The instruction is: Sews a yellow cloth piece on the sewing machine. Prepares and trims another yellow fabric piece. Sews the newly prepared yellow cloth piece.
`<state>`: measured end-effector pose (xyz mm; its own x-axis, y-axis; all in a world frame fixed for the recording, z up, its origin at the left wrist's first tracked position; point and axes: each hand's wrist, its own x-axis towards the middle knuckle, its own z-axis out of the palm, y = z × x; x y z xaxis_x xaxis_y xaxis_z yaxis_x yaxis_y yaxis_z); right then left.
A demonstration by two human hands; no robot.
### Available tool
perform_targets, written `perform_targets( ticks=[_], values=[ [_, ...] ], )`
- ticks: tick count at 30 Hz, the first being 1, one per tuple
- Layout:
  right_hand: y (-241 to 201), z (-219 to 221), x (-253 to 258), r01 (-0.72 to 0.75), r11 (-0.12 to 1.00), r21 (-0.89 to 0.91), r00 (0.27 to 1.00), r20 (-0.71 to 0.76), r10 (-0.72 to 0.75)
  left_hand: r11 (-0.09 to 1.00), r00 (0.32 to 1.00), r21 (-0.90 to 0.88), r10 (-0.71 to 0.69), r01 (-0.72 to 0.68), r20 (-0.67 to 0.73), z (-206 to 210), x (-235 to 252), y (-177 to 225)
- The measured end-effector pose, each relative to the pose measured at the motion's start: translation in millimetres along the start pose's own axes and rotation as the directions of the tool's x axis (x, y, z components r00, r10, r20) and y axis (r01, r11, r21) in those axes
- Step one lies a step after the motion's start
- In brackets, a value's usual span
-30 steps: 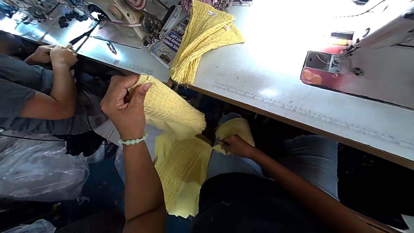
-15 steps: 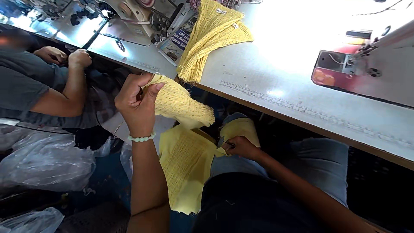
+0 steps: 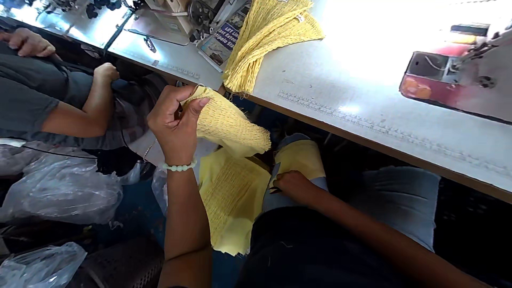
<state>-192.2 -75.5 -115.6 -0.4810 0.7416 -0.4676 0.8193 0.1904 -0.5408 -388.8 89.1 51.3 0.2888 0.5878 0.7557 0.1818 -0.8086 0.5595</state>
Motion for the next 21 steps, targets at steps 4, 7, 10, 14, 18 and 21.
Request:
perform_targets(
  ticks=[4,7,10,14,18,21],
  values=[
    [-0.9,3.3,-0.2,-0.021,1.000,-0.005,0.998,-0.058,0.021,1.000,1.000,0.013,-0.007,0.007,0.004,-0.3,-1.8,-1.8],
    [10.3,-5.2,-0.6,-0.090,0.985,0.144,0.995,-0.035,0.096,1.000,1.000,0.013,-0.009,0.009,0.008,0.9,-3.8,-3.2],
    [16.6,-11.7,-0.7,-0.144,0.964,0.225,0.989,0.000,0.148,1.000,1.000,0.015,-0.018,0.018,0.012,3.5,-5.5,-4.5],
    [19.6,-11.4,-1.7,-0.144,0.959,0.243,0.988,-0.013,0.152,1.000,0.999,0.011,-0.029,0.029,0.020,7.3,-6.3,-4.8],
    [19.9,-12.1,-1.5,-0.153,0.957,0.246,0.987,0.000,0.158,0.999,0.999,0.004,-0.034,0.034,0.028,7.7,-7.5,-5.2],
    [19.5,-11.1,-1.9,-0.174,0.950,0.260,0.984,0.001,0.180,0.999,0.999,-0.004,-0.047,0.047,0.028,8.4,-7.9,-3.6]
  ],
)
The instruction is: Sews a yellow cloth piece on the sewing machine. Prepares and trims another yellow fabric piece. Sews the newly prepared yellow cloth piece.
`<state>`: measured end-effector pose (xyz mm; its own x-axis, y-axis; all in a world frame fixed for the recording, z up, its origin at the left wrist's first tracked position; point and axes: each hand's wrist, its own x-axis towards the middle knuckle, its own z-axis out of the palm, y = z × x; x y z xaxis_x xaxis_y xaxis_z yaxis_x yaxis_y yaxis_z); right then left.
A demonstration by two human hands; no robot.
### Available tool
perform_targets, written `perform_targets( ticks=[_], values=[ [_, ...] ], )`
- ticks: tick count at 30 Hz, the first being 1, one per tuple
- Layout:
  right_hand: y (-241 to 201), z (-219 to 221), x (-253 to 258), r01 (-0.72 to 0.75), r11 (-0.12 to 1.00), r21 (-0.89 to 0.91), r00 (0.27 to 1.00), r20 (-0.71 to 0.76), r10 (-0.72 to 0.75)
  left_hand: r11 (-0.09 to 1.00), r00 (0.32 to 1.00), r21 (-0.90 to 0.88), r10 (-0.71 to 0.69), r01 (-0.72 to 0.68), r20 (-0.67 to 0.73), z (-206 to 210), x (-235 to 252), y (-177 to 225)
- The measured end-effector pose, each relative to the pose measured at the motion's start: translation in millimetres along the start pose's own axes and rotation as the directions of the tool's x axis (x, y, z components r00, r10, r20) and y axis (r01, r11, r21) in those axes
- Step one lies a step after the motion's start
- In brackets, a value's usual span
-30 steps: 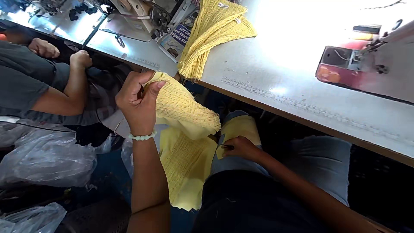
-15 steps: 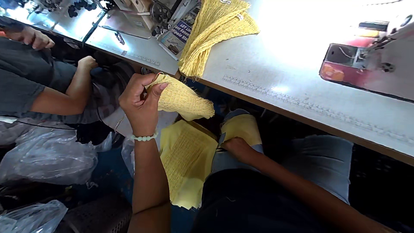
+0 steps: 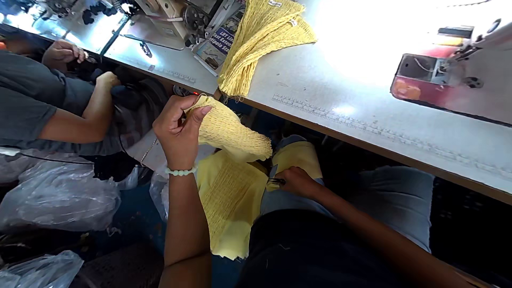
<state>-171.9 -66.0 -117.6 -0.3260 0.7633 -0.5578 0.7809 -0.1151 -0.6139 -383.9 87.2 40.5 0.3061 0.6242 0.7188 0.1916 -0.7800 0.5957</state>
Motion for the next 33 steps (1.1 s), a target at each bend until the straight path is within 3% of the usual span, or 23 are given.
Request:
perform_targets(
  ticks=[6,11,13,16,23,28,33],
  values=[
    [3.1,9.7,2.3,-0.034,0.996,0.086,0.996,-0.075,0.041,1.000,1.000,-0.029,0.003,-0.003,0.000,0.2,0.5,0.8],
    [20.2,17.6,1.7,0.082,0.903,0.423,0.920,-0.381,0.095,0.997,0.999,-0.074,-0.029,0.030,0.020,9.4,1.8,6.5],
    [26.2,13.7,-2.6,0.156,0.869,0.470,0.840,-0.526,0.134,0.997,0.999,-0.079,-0.020,0.023,0.035,12.0,3.4,6.2],
    [37.6,11.8,-14.2,0.244,0.884,0.400,0.673,-0.726,0.143,0.998,0.998,-0.058,-0.032,0.035,0.053,18.3,5.0,10.0],
    [41.1,0.6,-59.8,0.272,0.962,0.006,0.240,-0.969,-0.061,0.999,0.999,-0.043,-0.005,0.007,0.049,45.2,16.3,26.9],
    [53.4,-16.0,-85.2,0.336,0.940,-0.055,0.078,-0.993,-0.086,0.989,0.991,-0.147,0.033,-0.014,0.127,68.3,28.4,47.1],
    [48.8,-22.3,-99.1,0.393,0.919,0.028,-0.043,-0.998,0.049,0.967,0.980,-0.252,0.021,0.030,0.198,88.3,30.1,66.1]
  ],
)
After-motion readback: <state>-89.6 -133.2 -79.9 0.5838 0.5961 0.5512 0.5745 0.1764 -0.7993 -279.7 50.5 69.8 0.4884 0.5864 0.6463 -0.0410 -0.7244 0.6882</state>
